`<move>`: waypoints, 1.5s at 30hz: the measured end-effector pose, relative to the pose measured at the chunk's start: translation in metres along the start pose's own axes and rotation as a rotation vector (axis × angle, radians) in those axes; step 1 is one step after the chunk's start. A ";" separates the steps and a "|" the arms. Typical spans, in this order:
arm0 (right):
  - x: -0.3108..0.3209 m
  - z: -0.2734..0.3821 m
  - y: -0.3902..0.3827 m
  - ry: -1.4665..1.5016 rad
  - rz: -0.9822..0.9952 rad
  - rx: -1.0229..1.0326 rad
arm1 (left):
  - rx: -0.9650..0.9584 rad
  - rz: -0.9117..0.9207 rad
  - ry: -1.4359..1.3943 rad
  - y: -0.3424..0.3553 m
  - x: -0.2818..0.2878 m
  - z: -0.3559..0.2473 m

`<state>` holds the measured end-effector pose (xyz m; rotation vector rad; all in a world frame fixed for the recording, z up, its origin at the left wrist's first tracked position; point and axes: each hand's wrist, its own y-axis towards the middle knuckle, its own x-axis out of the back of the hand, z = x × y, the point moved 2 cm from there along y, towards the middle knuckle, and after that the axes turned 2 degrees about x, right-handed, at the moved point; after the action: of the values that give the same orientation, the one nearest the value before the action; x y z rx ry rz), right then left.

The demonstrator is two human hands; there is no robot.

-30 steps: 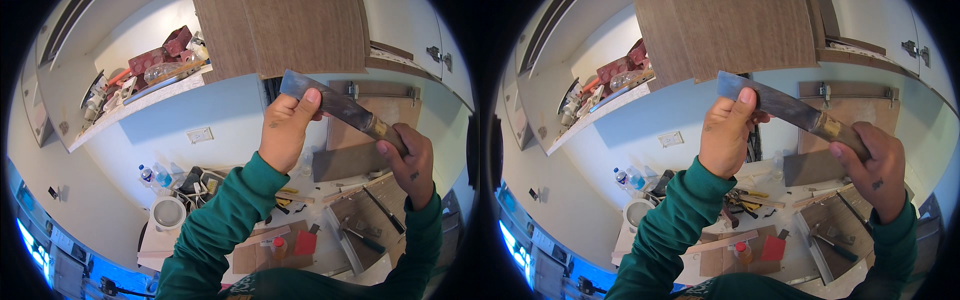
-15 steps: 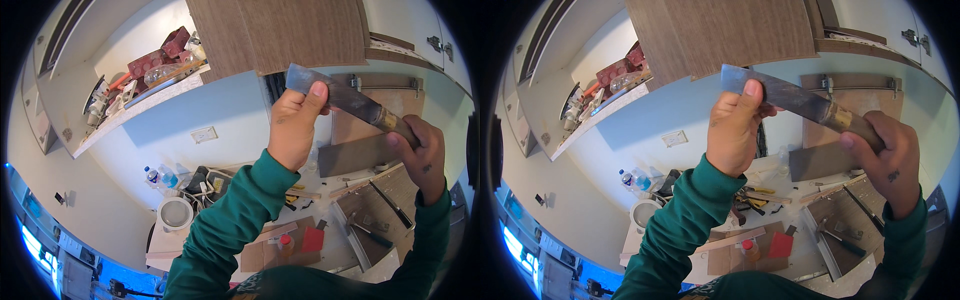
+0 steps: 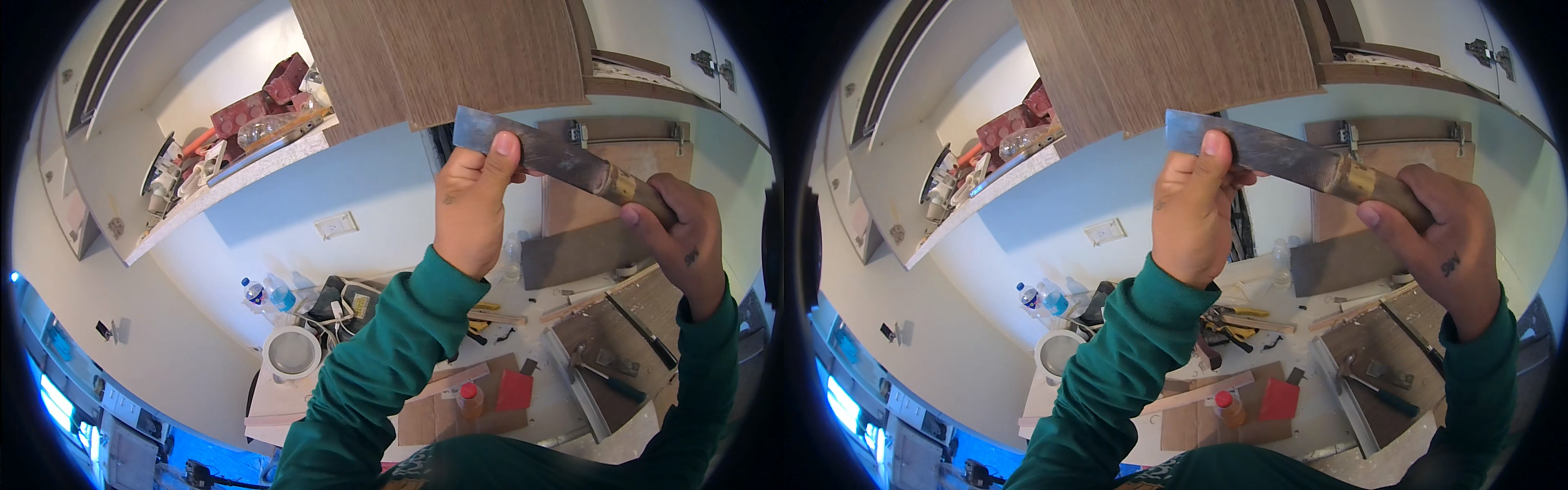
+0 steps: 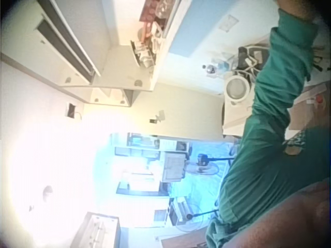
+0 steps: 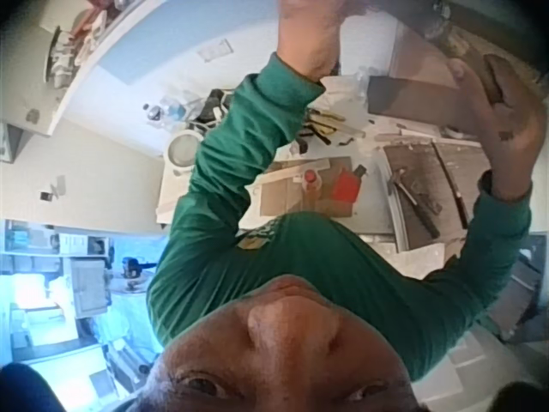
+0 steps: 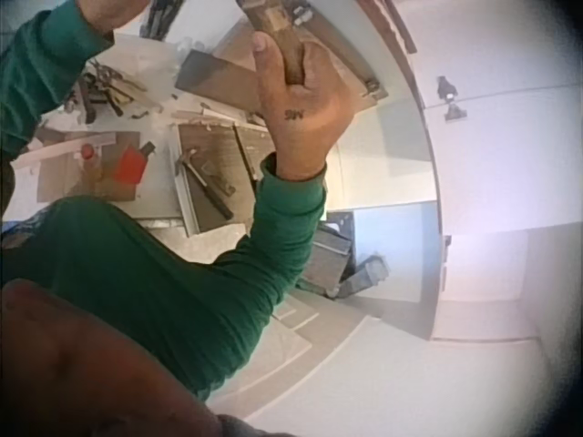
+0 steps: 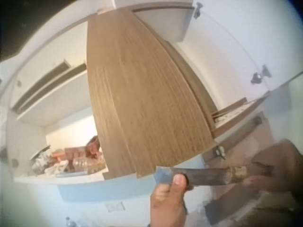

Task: The person uses a chisel to scrape and remove material from the edge of a wooden cabinet door. They then use a screwdriver to tighten a hinge on the cabinet door.

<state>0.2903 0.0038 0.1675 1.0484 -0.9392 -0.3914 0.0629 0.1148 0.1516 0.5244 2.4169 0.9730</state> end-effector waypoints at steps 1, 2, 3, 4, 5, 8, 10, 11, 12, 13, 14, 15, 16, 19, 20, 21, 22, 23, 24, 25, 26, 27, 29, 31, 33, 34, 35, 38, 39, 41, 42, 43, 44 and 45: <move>0.001 -0.001 0.000 -0.013 -0.006 0.008 | 0.009 0.009 -0.008 0.000 -0.003 0.002; 0.001 -0.002 -0.001 -0.017 -0.015 0.011 | 0.017 0.019 -0.019 0.000 -0.005 0.002; 0.002 -0.004 -0.002 -0.021 -0.023 0.013 | 0.000 0.016 -0.005 0.000 -0.004 0.001; 0.001 -0.004 -0.002 -0.025 -0.032 0.017 | -0.016 0.012 0.010 -0.001 -0.001 0.001; 0.001 -0.004 -0.001 -0.021 -0.016 0.012 | -0.028 0.011 0.025 -0.001 0.001 0.003; -0.002 -0.004 0.002 -0.002 -0.006 0.008 | -0.029 -0.009 0.025 0.001 0.004 0.002; -0.004 -0.007 0.000 0.019 -0.050 0.020 | -0.009 0.010 0.037 0.000 -0.001 0.005; -0.004 -0.009 0.000 0.021 -0.037 0.017 | 0.001 0.020 0.042 0.000 -0.002 0.006; -0.004 -0.011 0.001 0.024 -0.025 0.014 | -0.002 -0.001 0.048 0.000 0.000 0.005; -0.005 -0.013 0.002 0.026 -0.012 0.011 | -0.005 -0.023 0.053 0.000 0.003 0.003; -0.005 -0.013 0.004 0.001 -0.011 0.029 | -0.006 -0.041 0.059 0.001 0.003 0.002; -0.007 -0.011 0.007 -0.025 -0.009 0.048 | -0.023 -0.030 0.061 0.002 0.002 0.001; -0.007 -0.010 0.008 -0.051 -0.008 0.065 | -0.039 -0.018 0.062 0.002 0.001 0.001; -0.008 -0.013 0.005 -0.012 -0.036 0.044 | -0.041 0.000 0.093 0.001 0.005 0.005; -0.008 -0.012 0.004 0.001 -0.042 0.038 | -0.024 0.012 0.099 0.001 0.003 0.008; -0.008 -0.011 0.004 0.014 -0.048 0.033 | -0.028 0.001 0.093 0.002 0.005 0.006; -0.008 -0.009 0.004 0.027 -0.055 0.027 | -0.032 -0.011 0.087 0.003 0.008 0.001; -0.009 -0.007 0.006 -0.002 -0.047 0.055 | -0.032 -0.024 0.089 0.003 0.010 -0.001; -0.011 -0.002 0.009 -0.033 -0.040 0.082 | -0.048 -0.020 0.073 0.003 0.010 -0.002; -0.011 0.001 0.010 -0.063 -0.034 0.110 | -0.065 -0.017 0.058 0.003 0.009 -0.002; -0.010 0.002 0.009 -0.044 -0.040 0.076 | -0.087 -0.016 0.040 0.002 0.010 -0.006; -0.009 0.002 0.005 -0.025 -0.047 0.041 | -0.074 -0.012 0.037 0.002 0.009 -0.006; -0.009 0.001 0.003 0.001 -0.047 0.008 | -0.045 -0.002 0.028 0.000 0.003 -0.001; -0.009 0.002 0.004 0.013 -0.035 0.008 | -0.048 -0.014 0.031 -0.001 0.007 -0.004; -0.011 0.004 0.007 -0.033 -0.041 0.062 | -0.070 -0.008 0.041 0.002 0.015 -0.008; -0.011 0.005 0.008 -0.057 -0.044 0.088 | -0.056 0.016 0.027 0.004 0.012 -0.006; -0.011 0.006 0.008 -0.028 -0.042 0.064 | -0.049 0.030 0.018 0.004 0.011 -0.008; -0.010 0.007 0.003 0.023 -0.041 0.010 | -0.036 -0.007 0.024 0.000 0.006 -0.004; -0.011 0.006 0.002 0.015 -0.043 0.005 | -0.031 -0.030 0.027 -0.001 0.006 -0.002; -0.011 0.007 0.003 0.005 -0.038 -0.001 | -0.024 -0.020 0.014 0.001 0.014 -0.010; -0.012 0.011 0.005 0.002 -0.031 -0.001 | -0.018 -0.011 0.008 0.003 0.015 -0.011; -0.011 0.013 0.006 -0.001 -0.023 -0.002 | -0.025 0.019 0.008 0.004 0.013 -0.009; -0.011 0.014 0.006 0.018 -0.022 -0.002 | -0.038 0.039 0.015 0.004 0.015 -0.010; -0.010 0.014 0.005 0.037 -0.021 -0.001 | -0.052 0.059 0.022 0.004 0.016 -0.011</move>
<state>0.2725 0.0053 0.1696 1.0616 -0.8951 -0.3885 0.0446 0.1194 0.1569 0.5725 2.4011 1.0687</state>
